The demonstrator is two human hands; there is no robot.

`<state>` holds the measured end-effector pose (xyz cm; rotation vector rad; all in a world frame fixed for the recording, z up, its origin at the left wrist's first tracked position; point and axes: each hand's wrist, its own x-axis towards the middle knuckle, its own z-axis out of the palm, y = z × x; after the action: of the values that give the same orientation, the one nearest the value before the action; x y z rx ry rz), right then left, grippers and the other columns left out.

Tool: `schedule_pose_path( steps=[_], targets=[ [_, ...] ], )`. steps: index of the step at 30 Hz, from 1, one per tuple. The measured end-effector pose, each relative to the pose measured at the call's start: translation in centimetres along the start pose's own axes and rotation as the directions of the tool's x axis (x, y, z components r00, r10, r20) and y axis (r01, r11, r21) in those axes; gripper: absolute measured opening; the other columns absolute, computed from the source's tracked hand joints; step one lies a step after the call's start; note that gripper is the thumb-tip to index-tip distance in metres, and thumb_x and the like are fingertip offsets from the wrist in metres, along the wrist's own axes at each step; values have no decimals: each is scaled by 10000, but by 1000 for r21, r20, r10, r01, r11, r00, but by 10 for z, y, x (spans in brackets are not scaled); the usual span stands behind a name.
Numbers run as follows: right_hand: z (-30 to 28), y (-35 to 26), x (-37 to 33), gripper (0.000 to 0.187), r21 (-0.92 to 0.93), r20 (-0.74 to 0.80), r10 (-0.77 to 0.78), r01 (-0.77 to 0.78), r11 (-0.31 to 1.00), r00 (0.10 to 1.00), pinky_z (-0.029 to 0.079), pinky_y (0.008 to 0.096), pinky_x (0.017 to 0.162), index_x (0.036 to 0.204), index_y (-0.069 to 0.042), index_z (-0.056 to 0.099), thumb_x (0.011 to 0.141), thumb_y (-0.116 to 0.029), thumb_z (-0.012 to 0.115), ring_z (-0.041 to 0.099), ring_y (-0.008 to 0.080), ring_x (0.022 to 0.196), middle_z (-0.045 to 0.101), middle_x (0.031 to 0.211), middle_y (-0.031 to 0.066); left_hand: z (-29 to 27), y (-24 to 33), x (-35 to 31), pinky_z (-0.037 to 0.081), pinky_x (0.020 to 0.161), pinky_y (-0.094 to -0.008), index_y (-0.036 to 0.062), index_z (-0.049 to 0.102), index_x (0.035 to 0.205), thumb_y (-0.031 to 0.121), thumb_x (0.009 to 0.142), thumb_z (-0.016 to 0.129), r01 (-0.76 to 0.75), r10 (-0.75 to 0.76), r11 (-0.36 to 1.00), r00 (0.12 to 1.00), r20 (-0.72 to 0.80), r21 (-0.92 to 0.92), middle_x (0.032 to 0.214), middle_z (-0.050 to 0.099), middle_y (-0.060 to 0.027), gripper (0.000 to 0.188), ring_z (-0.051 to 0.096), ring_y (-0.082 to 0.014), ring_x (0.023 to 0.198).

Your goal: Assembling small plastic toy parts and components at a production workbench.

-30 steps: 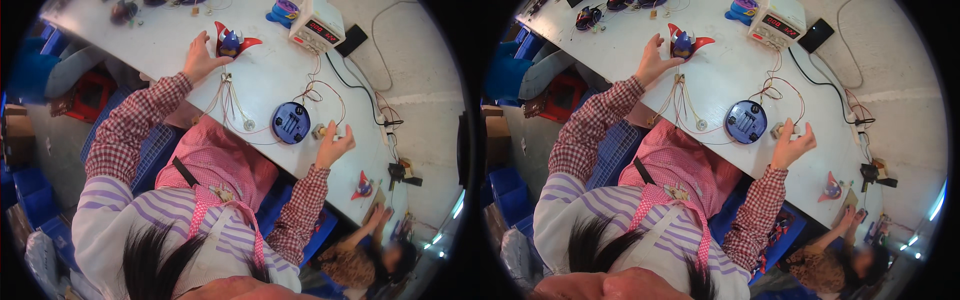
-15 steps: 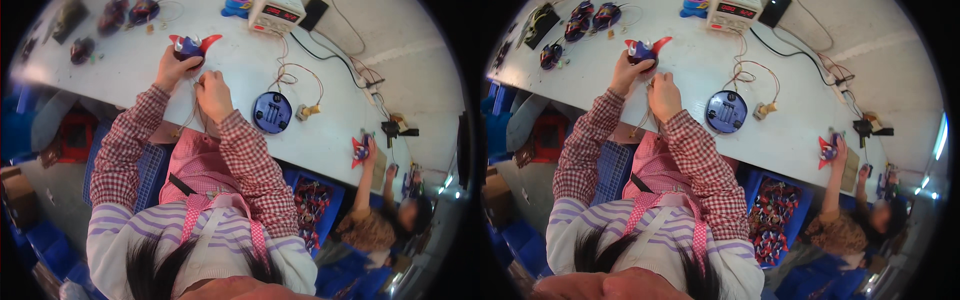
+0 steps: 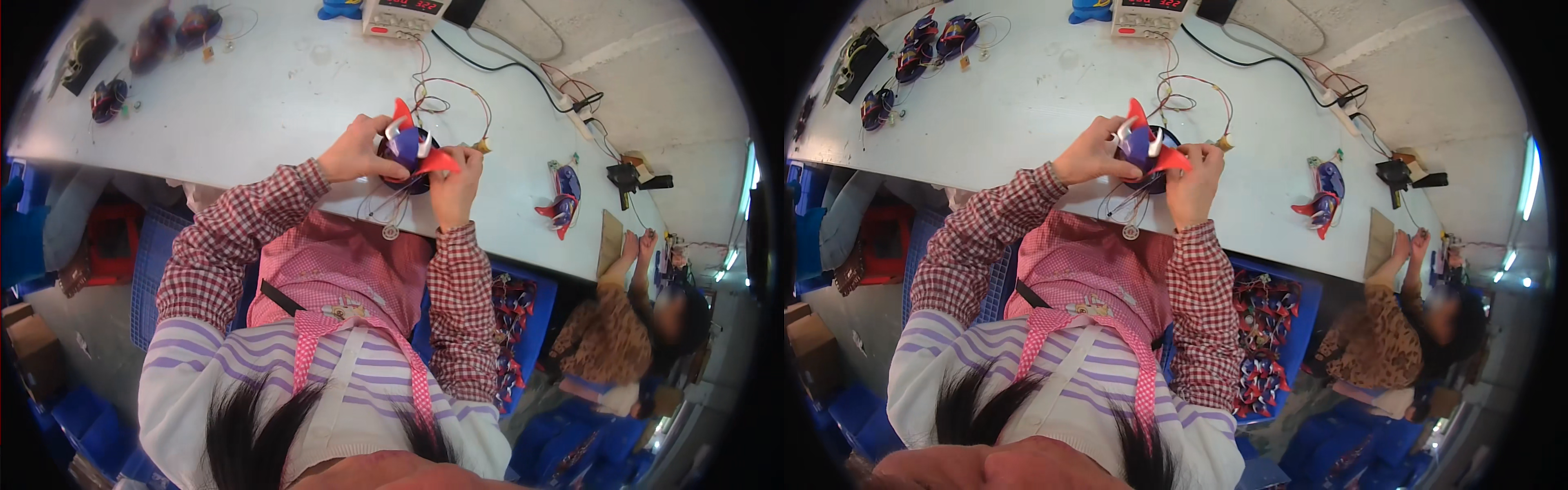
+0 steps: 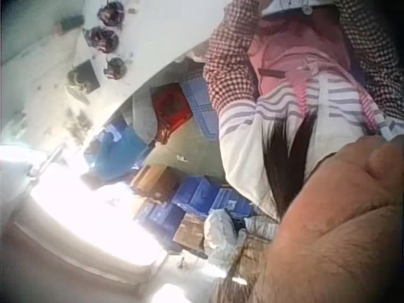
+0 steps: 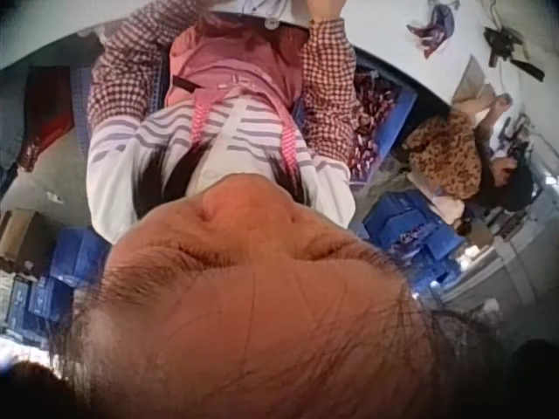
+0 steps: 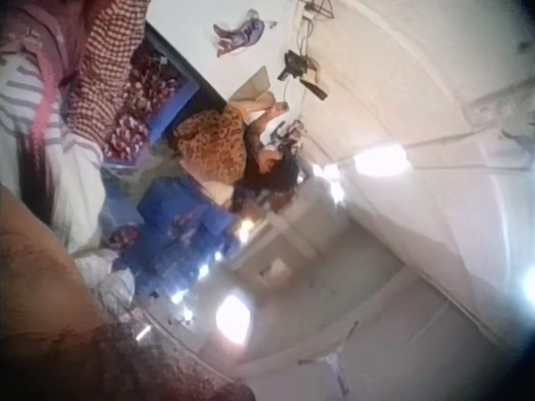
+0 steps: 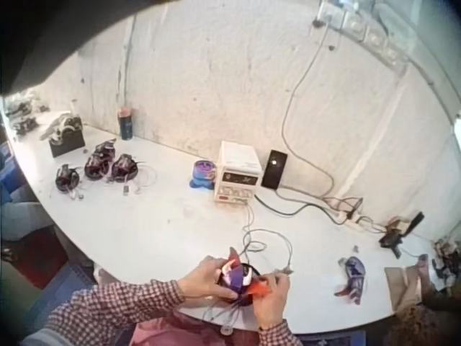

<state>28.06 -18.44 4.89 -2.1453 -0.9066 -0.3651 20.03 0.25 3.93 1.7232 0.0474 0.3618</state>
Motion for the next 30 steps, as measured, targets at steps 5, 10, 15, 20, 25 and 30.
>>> schedule_pose_path(
  steps=[5, 10, 15, 20, 25, 30],
  targets=[
    [27, 17, -14, 395, 148, -42, 171, -163, 975, 984, 453, 334, 809, 1115, -15, 526, 728, -2, 605, 552, 251, 920, 553, 1044, 126, 6, -1, 12, 427, 922, -367, -20, 504, 1183, 380, 534, 858, 38, -136, 861, 978, 157, 507, 1145, 499, -211, 840, 498, -308, 994],
    [28, -3, -8, 454, 259, -58, 82, -65, 964, 995, 464, 334, 820, 1189, -20, 478, 756, -15, 616, 567, 258, 876, 551, 1083, 135, -3, 15, -14, 374, 987, -373, -20, 452, 1246, 348, 583, 849, 2, -18, 977, 997, 71, 213, 1266, 379, -208, 856, 421, -316, 1121],
    [15, -103, 16, 374, 663, 246, 89, -234, 711, 965, 467, 317, 801, 1174, -10, 489, 834, -83, 624, 558, 236, 861, 532, 1110, 132, -56, 47, -72, 434, 920, -281, 16, 437, 1259, 48, 643, 769, 36, -193, 825, 956, -221, -564, 1167, 565, -108, 701, 550, -193, 1013],
    [56, -95, -1, 355, 307, 218, -200, 128, 943, 955, 438, 334, 810, 1134, -19, 521, 825, -140, 649, 486, 245, 946, 515, 1074, 123, -189, 30, -111, 479, 905, -353, -12, 396, 1252, 152, 707, 771, 56, -274, 929, 768, -579, -366, 1153, 533, -169, 682, 562, -250, 1030],
    [96, -62, -33, 298, 120, 149, -253, 237, 964, 956, 389, 389, 842, 999, -42, 556, 730, -120, 660, 467, 297, 912, 512, 970, 130, -286, -29, -118, 505, 629, -248, -52, 473, 1156, 175, 742, 754, 133, -182, 983, 705, -685, -125, 910, 590, -126, 549, 593, -159, 729],
    [107, -68, -40, 225, 150, 27, -254, 247, 957, 967, 366, 415, 843, 883, -71, 526, 702, -140, 639, 448, 301, 905, 482, 951, 110, -441, -73, -137, 498, 706, -219, -11, 645, 1074, 267, 789, 723, 339, -202, 937, 721, -663, 82, 1000, 663, -101, 406, 633, -151, 840]
  ],
)
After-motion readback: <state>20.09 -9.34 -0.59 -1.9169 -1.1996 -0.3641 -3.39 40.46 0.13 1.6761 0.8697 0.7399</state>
